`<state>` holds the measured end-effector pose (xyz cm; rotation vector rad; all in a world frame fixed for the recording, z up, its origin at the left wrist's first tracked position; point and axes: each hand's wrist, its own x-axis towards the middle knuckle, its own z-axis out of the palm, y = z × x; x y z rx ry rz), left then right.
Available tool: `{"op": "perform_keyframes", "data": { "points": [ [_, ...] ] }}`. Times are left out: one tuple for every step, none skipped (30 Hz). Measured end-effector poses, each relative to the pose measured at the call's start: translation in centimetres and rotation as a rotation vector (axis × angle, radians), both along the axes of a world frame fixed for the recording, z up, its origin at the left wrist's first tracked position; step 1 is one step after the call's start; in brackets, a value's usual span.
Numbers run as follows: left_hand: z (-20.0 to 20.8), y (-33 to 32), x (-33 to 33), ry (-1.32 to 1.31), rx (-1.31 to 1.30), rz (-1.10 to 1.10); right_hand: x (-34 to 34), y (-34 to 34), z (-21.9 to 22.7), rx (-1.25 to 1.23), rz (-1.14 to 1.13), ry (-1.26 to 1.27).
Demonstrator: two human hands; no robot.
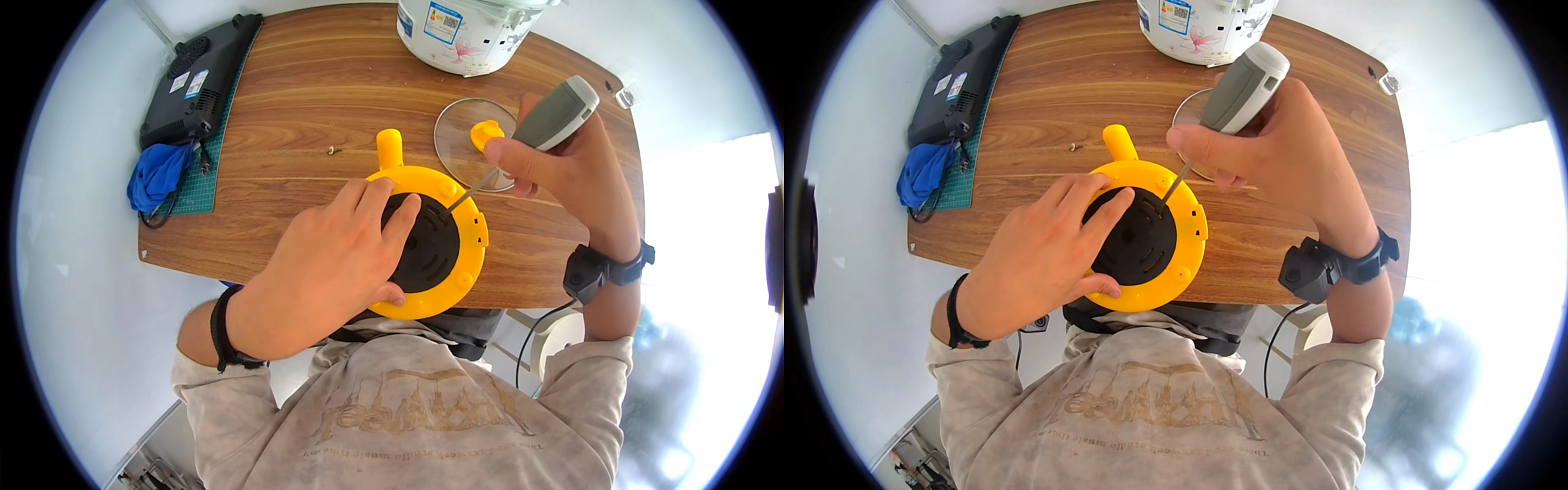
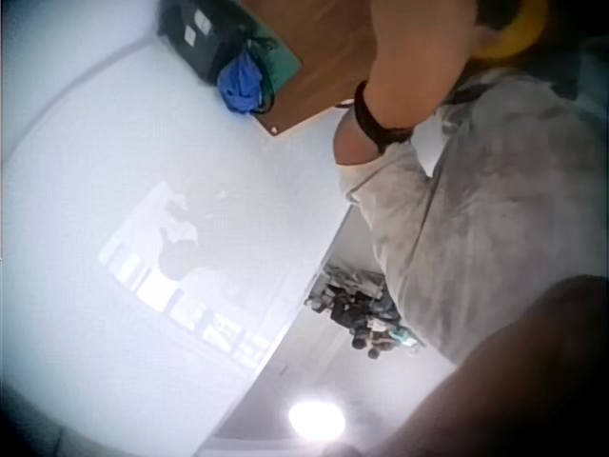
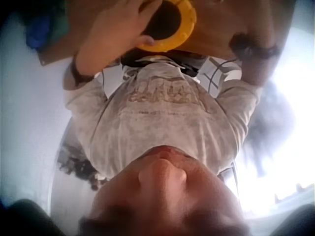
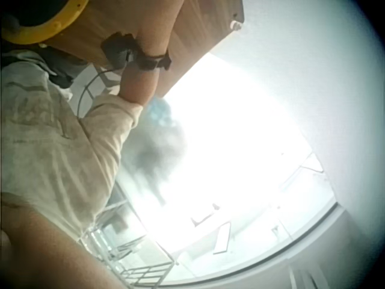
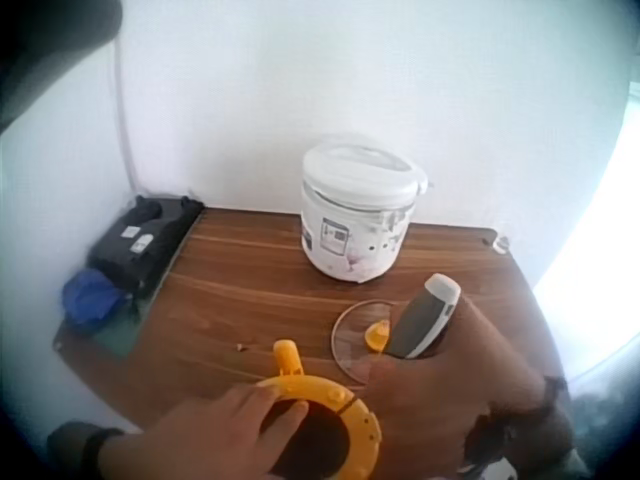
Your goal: The person uses a screwdriver to tighten screws on the bottom of a yellow pot, then places a glass lid on top. They then pick up a black appliance and place it on the table.
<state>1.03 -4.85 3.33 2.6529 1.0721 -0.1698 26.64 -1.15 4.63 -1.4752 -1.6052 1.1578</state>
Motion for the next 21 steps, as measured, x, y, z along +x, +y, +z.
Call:
{"op": "perform_keyframes", "data": {
  "points": [
    [-0.1,-0.1,0.0,0.0,0.011,0.0,0.3,0.2,-0.3,0.0,0.017,0.001],
    [-0.1,-0.1,0.0,-0.005,0.013,0.002,0.5,0.4,-0.7,0.0,0.034,0.003],
    [-0.1,-0.2,0.0,-0.01,0.016,0.005,0.6,0.6,-1.1,-0.018,0.009,0.012],
    [-0.1,-0.2,0.0,-0.014,0.019,0.008,0.7,0.7,-1.5,-0.037,-0.015,0.022],
    [-0.2,-0.3,0.0,-0.018,0.023,0.008,0.8,0.9,-1.9,-0.055,-0.039,0.032],
    [-0.3,-0.3,0.0,-0.025,0.027,0.005,1.0,1.0,-2.3,-0.08,-0.053,0.068],
    [-0.4,-0.3,0.0,-0.032,0.031,0.002,1.2,1.2,-2.7,-0.104,-0.067,0.105],
    [-0.6,-0.3,-0.1,-0.037,0.031,-0.004,1.5,1.3,-3.1,-0.128,-0.081,0.141],
    [-0.7,-0.3,-0.2,-0.04,0.032,-0.007,1.8,1.3,-3.8,-0.129,-0.09,0.171],
    [-0.7,-0.3,-0.3,-0.043,0.033,-0.011,2.1,1.3,-4.6,-0.129,-0.098,0.201],
    [-0.7,-0.3,-0.3,-0.053,0.032,-0.015,2.3,1.3,-4.9,-0.13,-0.107,0.23],
    [-0.7,-0.4,-0.4,-0.061,0.03,-0.015,2.1,1.3,-4.7,-0.144,-0.095,0.237],
    [-0.7,-0.4,-0.5,-0.069,0.028,-0.015,1.8,1.2,-4.5,-0.158,-0.083,0.243],
    [-0.6,-0.5,-0.6,-0.071,0.002,-0.012,1.7,1.2,-4.3,-0.173,-0.071,0.249],
    [-0.6,-0.4,-0.6,-0.079,-0.019,-0.011,1.9,1.3,-4.8,-0.208,-0.068,0.317],
    [-0.3,-0.4,-0.7,-0.08,-0.038,-0.014,2.5,1.6,-5.8,-0.24,-0.067,0.391],
    [-0.2,-0.4,-0.7,-0.084,-0.026,-0.014,2.9,1.7,-6.5,-0.272,-0.066,0.465],
    [-0.5,-0.5,-0.7,-0.089,-0.018,-0.01,3.0,1.6,-6.9,-0.277,-0.074,0.49],
    [-0.7,-0.7,-0.8,-0.095,-0.011,-0.007,3.1,1.4,-7.1,-0.282,-0.082,0.514],
    [-1.0,-0.8,-0.9,-0.115,0.003,-0.011,3.1,1.2,-7.3,-0.287,-0.091,0.539],
    [-1.3,-0.9,-1.1,-0.136,0.018,-0.015,3.1,1.1,-7.5,-0.29,-0.083,0.558]
  ]
}}
